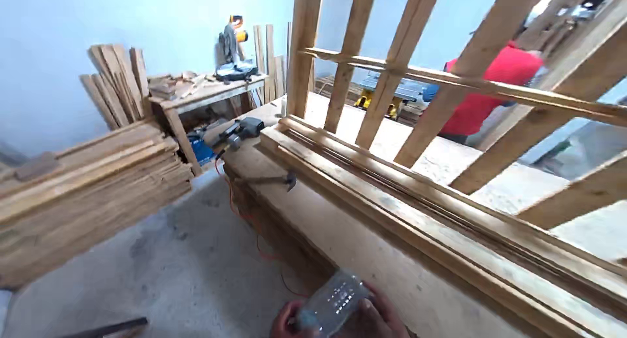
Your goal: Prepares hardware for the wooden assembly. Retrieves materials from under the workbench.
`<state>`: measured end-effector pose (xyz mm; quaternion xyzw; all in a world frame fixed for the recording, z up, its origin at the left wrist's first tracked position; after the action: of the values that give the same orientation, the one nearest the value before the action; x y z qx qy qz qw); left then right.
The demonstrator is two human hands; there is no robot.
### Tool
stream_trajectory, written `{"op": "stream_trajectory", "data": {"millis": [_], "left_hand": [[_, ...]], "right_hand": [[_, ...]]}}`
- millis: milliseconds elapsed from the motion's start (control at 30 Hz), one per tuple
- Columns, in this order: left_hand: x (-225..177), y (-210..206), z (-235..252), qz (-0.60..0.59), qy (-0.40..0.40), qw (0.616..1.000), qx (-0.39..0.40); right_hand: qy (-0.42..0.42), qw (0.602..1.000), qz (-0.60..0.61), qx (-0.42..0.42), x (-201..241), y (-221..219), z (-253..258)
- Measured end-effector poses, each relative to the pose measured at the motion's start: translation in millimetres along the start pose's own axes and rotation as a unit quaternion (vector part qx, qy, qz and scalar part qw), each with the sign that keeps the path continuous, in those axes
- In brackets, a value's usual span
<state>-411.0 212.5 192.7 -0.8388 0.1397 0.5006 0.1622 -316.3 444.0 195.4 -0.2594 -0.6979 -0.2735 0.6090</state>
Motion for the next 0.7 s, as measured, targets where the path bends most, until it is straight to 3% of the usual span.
{"op": "stream_trajectory", "data": {"millis": [133, 233, 367, 533, 700], "left_hand": [[-57.0, -50.9, 105.6, 0.195, -0.061, 0.979, -0.021], [-91.6, -77.2, 180.3, 0.296, -0.106, 0.949, -0.030], [-117.3, -109.7, 249.4, 0.392, -0.123, 0.912, 0.010], [-133.0, -99.7, 302.1, 0.404, -0.125, 0.906, 0.022], [-127.1, -68.0, 341.2, 0.351, -0.090, 0.932, 0.003]], "right_hand": [[-0.081, 0.986, 0.071, -0.130, -26.2, -5.4, 62.2], [-0.119, 0.973, 0.116, -0.160, -55.6, -11.4, 104.6], [-0.148, 0.964, 0.122, -0.185, -88.0, 14.3, 134.2], [-0.186, 0.951, 0.151, -0.198, -103.0, 36.4, 149.6], [-0.131, 0.960, -0.002, -0.247, -95.7, 56.3, 172.5]]}}
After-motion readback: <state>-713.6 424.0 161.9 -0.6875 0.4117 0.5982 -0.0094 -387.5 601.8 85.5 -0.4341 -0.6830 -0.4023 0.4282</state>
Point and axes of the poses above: each hand's wrist, its own z-axis towards the middle knuckle, its own y-axis out of the back of the hand, x = y × z, the point moved 6 cm from there along z, towards the middle knuckle, and after that the axes turned 10 degrees about -x, right-handed, at the moved point
